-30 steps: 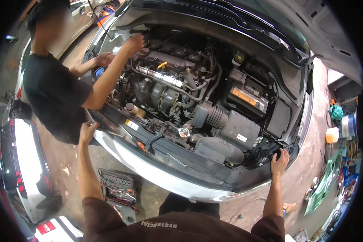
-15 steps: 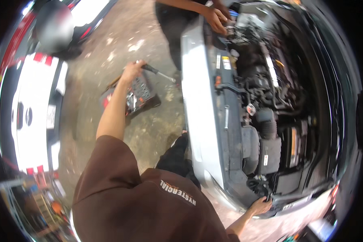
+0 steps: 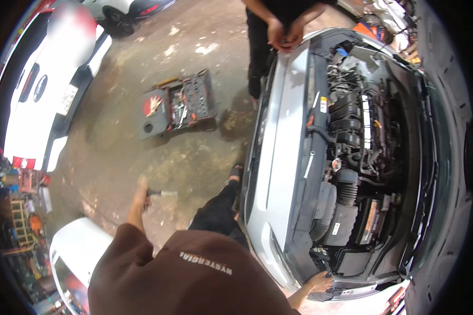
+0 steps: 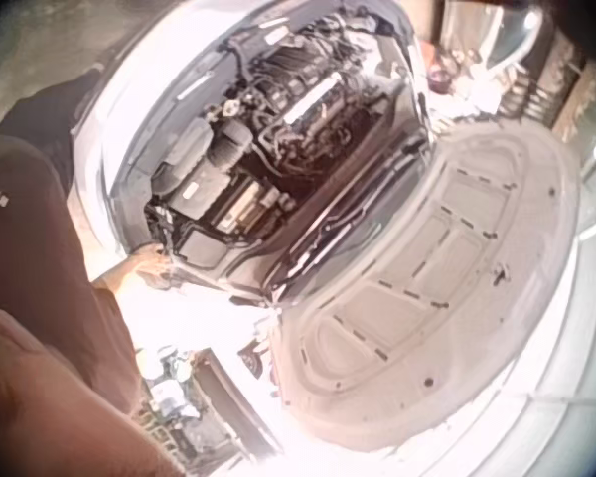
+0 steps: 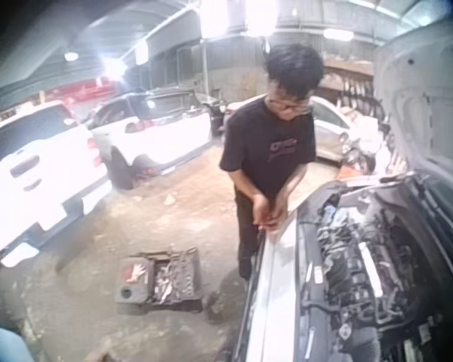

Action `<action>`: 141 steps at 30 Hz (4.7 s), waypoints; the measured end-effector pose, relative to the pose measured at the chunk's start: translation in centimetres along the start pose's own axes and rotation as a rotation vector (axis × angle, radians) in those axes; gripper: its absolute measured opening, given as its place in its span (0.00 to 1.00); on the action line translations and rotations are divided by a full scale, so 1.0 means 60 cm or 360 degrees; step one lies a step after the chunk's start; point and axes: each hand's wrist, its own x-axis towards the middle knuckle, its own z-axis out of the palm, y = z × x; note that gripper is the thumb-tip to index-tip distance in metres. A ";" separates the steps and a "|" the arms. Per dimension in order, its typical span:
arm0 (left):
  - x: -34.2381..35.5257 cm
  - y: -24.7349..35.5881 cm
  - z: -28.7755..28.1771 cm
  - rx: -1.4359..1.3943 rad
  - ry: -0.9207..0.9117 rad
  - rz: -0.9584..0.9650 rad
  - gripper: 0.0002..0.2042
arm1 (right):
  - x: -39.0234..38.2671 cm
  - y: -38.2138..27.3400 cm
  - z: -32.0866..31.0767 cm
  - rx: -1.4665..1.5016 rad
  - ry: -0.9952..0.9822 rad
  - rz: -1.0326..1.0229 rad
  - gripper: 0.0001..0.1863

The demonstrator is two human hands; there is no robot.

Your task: The person works on a car engine by using tools from a toolbox to remove and replace components under the hood. The person uses a screwdriver to loosen screws, handles a large engine cover, and removes the air filter housing.

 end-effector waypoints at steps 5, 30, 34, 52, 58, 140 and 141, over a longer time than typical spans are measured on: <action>-0.041 0.053 0.044 -0.0123 -0.0317 -0.0157 0.15 | -0.002 0.011 -0.004 0.0142 0.0024 -0.0102 0.22; 0.224 0.423 0.139 -0.0144 -0.0676 -0.0262 0.10 | -0.145 -0.540 -0.073 0.0832 -0.0159 -0.0225 0.26; 0.223 0.445 0.150 -0.0084 -0.0632 -0.0243 0.11 | -0.151 -0.539 -0.060 0.0661 -0.0045 -0.0186 0.29; 0.376 0.813 0.429 0.2483 -0.0491 0.0765 0.36 | -0.184 -0.545 -0.087 0.0742 -0.0061 -0.0226 0.24; 0.389 0.739 0.467 0.2385 -0.1458 0.1674 0.13 | -0.161 -0.606 -0.125 0.0899 -0.0025 -0.0253 0.22; -0.852 0.083 1.393 0.2172 -0.1703 0.2130 0.23 | -0.029 -0.059 -0.071 0.0567 0.0209 0.0154 0.11; -0.844 0.064 1.390 0.2075 -0.1578 0.2370 0.21 | -0.030 -0.066 -0.073 0.0611 0.0205 0.0136 0.10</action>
